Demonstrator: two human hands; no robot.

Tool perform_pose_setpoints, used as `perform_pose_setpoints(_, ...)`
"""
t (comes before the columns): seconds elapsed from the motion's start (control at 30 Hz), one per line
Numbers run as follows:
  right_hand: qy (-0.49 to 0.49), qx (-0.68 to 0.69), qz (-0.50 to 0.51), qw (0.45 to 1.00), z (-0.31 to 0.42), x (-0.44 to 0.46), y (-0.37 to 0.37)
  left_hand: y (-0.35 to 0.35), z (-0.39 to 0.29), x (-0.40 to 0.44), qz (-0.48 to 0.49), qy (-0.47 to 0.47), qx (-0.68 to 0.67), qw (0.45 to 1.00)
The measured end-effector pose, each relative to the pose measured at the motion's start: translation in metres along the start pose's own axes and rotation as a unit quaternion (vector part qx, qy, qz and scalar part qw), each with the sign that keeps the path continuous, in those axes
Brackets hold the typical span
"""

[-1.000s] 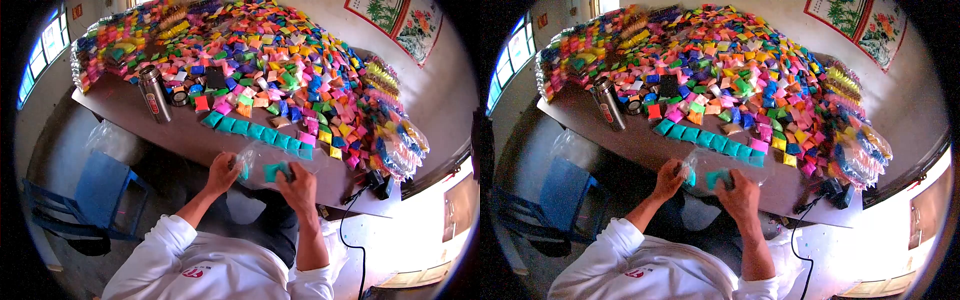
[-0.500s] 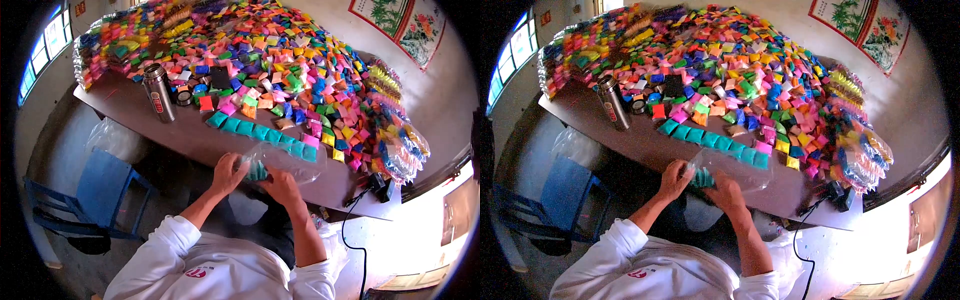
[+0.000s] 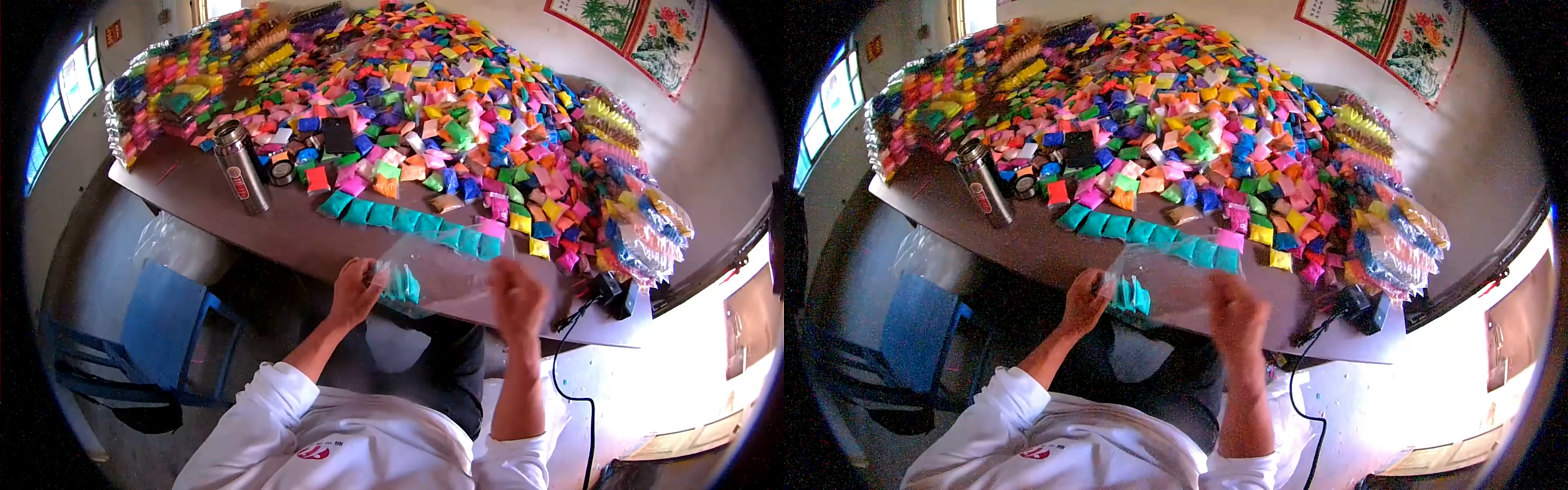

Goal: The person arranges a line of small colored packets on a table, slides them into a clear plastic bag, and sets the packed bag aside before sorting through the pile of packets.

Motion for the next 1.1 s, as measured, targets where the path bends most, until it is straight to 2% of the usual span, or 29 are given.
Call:
perform_pose_setpoints(0.03, -0.025, 0.032, -0.067, 0.997, -0.019, 0.014, -0.013, 0.0, -0.001, -0.001, -0.002, 0.007, -0.004, 1.0)
perform_pose_setpoints(0.07, -0.005, -0.006, -0.073, 0.997, -0.041, 0.029, -0.025, 0.0, -0.003, -0.001, -0.004, 0.015, -0.009, 1.0)
perform_pose_setpoints(0.1, 0.019, 0.016, -0.11, 0.994, -0.056, 0.042, -0.027, 0.0, -0.006, -0.001, -0.005, 0.018, -0.011, 1.0)
perform_pose_setpoints(0.17, 0.083, 0.004, -0.035, 0.996, -0.092, 0.06, -0.022, -0.004, -0.012, -0.001, -0.045, 0.049, -0.005, 0.998)
perform_pose_setpoints(0.2, 0.083, 0.004, -0.034, 0.996, -0.108, 0.064, -0.015, -0.004, -0.01, 0.0, -0.046, 0.049, -0.005, 0.998)
perform_pose_setpoints(0.27, 0.006, -0.067, 0.075, 0.995, -0.137, 0.07, 0.01, -0.002, -0.004, 0.0, -0.02, 0.037, 0.009, 0.999)
perform_pose_setpoints(0.3, 0.008, -0.065, 0.078, 0.995, -0.153, 0.07, 0.019, -0.002, -0.003, -0.002, -0.019, 0.033, 0.011, 0.999)
perform_pose_setpoints(0.37, -0.074, -0.049, 0.208, 0.974, -0.175, 0.067, 0.042, -0.003, -0.002, -0.005, 0.018, -0.013, 0.024, 0.999)
perform_pose_setpoints(0.4, -0.061, -0.067, 0.252, 0.963, -0.183, 0.064, 0.049, -0.002, 0.0, -0.004, 0.018, -0.013, 0.025, 0.999)
perform_pose_setpoints(0.43, -0.061, -0.065, 0.252, 0.964, -0.189, 0.063, 0.054, -0.001, 0.001, -0.004, 0.02, -0.017, 0.024, 0.999)
perform_pose_setpoints(0.5, -0.158, -0.111, 0.204, 0.96, -0.189, 0.06, 0.059, 0.0, 0.003, -0.003, 0.021, -0.02, 0.023, 0.999)
perform_pose_setpoints(0.57, -0.166, -0.101, 0.209, 0.958, -0.192, 0.063, 0.061, 0.001, 0.0, -0.003, -0.011, 0.005, -0.002, 1.0)
perform_pose_setpoints(0.73, -0.171, -0.129, 0.233, 0.949, -0.206, 0.069, 0.059, -0.001, -0.004, -0.003, -0.01, 0.013, 0.0, 1.0)
perform_pose_setpoints(0.8, -0.186, -0.061, 0.194, 0.961, -0.204, 0.068, 0.056, -0.001, 0.0, -0.004, -0.008, 0.008, 0.006, 1.0)
perform_pose_setpoints(0.83, -0.183, -0.059, 0.197, 0.961, -0.204, 0.066, 0.059, 0.0, 0.001, -0.004, -0.015, 0.024, 0.007, 1.0)
perform_pose_setpoints(0.87, -0.08, -0.009, 0.202, 0.976, -0.208, 0.065, 0.062, 0.001, 0.002, -0.005, -0.022, 0.041, 0.008, 0.999)
perform_pose_setpoints(0.93, -0.048, -0.074, 0.193, 0.977, -0.163, 0.071, 0.051, 0.001, 0.003, -0.006, -0.022, 0.037, 0.013, 0.999)
perform_pose_setpoints(1.03, -0.042, -0.023, 0.165, 0.985, -0.148, 0.079, 0.06, -0.001, -0.002, -0.005, -0.019, 0.033, 0.017, 0.999)
perform_pose_setpoints(1.1, -0.038, -0.044, 0.193, 0.979, -0.146, 0.083, 0.062, -0.001, -0.003, -0.004, -0.017, 0.032, 0.017, 0.999)
Point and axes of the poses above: each hand's wrist, its own x-axis towards the middle knuckle, its own y-axis out of the palm, z = x × y, the point moved 3 cm from there along x, towards the middle knuckle, and after that the axes turned 1 degree about -y, right-handed, at the moved point
